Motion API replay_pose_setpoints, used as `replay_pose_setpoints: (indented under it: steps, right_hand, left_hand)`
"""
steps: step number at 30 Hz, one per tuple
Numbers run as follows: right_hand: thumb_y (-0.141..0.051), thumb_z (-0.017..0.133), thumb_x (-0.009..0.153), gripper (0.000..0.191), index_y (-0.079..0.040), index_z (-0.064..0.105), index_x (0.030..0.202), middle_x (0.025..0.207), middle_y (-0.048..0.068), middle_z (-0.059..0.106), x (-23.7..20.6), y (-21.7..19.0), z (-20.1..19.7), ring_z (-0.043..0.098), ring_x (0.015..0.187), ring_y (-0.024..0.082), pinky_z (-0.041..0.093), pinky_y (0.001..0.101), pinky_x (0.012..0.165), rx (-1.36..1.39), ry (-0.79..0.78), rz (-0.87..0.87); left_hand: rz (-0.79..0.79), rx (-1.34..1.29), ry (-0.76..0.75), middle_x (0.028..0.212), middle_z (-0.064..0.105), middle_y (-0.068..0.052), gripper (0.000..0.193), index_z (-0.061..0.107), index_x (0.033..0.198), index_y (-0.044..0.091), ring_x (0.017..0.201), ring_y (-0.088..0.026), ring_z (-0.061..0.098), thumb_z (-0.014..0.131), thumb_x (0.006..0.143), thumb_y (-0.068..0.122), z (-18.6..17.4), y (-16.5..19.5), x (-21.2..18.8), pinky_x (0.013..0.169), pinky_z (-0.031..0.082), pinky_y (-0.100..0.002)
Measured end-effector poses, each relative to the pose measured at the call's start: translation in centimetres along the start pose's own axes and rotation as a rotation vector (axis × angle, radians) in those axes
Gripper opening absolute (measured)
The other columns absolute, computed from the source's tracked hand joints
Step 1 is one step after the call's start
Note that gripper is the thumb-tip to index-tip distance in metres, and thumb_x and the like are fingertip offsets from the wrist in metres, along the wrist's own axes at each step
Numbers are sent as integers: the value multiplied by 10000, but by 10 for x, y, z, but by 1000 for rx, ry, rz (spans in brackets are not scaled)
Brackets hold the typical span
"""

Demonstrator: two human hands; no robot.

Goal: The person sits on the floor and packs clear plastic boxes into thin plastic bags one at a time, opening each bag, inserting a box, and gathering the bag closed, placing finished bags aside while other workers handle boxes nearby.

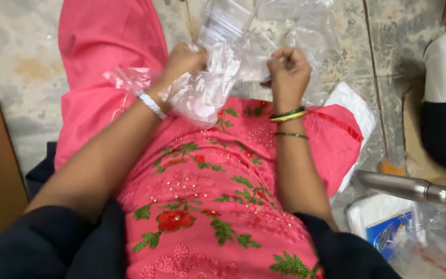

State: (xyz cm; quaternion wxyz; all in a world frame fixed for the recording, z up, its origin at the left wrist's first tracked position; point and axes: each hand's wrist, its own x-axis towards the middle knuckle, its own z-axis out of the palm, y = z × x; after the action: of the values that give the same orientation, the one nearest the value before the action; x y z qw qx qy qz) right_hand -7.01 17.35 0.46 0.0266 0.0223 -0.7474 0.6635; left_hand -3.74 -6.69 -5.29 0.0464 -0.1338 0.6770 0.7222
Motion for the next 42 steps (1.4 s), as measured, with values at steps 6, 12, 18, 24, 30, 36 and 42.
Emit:
replay_pose_setpoints:
  steps: [6, 12, 18, 24, 30, 36, 42]
  right_hand:
    - [-38, 704, 904, 127, -38, 788, 999, 725, 52, 723, 11, 54, -31, 653, 602, 98, 513, 268, 568, -581, -15, -32]
    - [-8, 582, 940, 357, 17, 674, 1284, 1192, 159, 744, 66, 45, 1, 675, 764, 172, 571, 297, 686, -203, 59, -367]
    - [-33, 629, 935, 309, -1, 707, 1231, 1205, 203, 726, 132, 45, 56, 717, 1100, 316, 546, 364, 967, -592, -39, -210]
    - [8, 545, 967, 299, 12, 709, 1217, 1107, 97, 768, 91, 48, 42, 719, 997, 229, 560, 322, 913, -116, 54, -290]
    - [-97, 529, 1046, 318, 31, 656, 1308, 1268, 129, 703, 44, 18, -7, 663, 1174, 232, 525, 342, 1062, -35, -278, -489]
    - [-223, 608, 1021, 394, 31, 645, 1320, 1305, 147, 693, -21, 0, -32, 659, 1224, 253, 516, 361, 1110, 3, -637, -482]
    - [-263, 679, 967, 476, 46, 641, 1327, 1310, 152, 695, -33, -2, 4, 663, 1229, 244, 506, 344, 1127, 531, -840, 38]
  left_hand:
    - [730, 365, 165, 985, 675, -128, 148, 674, 1035, 34, 909, -219, 660, 702, 903, 95, 34, -19, -10, 777, 563, -352]
    - [207, 564, 322, 927, 716, -145, 467, 588, 1165, 29, 822, -225, 688, 814, 916, 354, 18, 64, 22, 740, 546, -380]
    - [255, 522, 301, 838, 672, -86, 353, 641, 1105, 44, 703, -171, 616, 766, 919, 317, 16, 113, 100, 634, 488, -337]
    - [137, 52, 114, 704, 604, -29, 249, 695, 1009, 51, 550, -122, 516, 720, 943, 290, 2, 83, 83, 505, 395, -297]
    - [8, -174, -137, 570, 536, 28, 223, 749, 913, 58, 397, -74, 416, 675, 968, 262, 20, 93, 8, 375, 302, -257]
    - [253, 36, 22, 655, 541, 9, 214, 733, 952, 16, 487, -73, 427, 696, 983, 224, 20, 74, -10, 444, 328, -253]
    - [303, 340, -275, 832, 647, -65, 191, 714, 1023, -20, 671, -106, 554, 733, 943, 152, 31, 14, -32, 593, 447, -276]
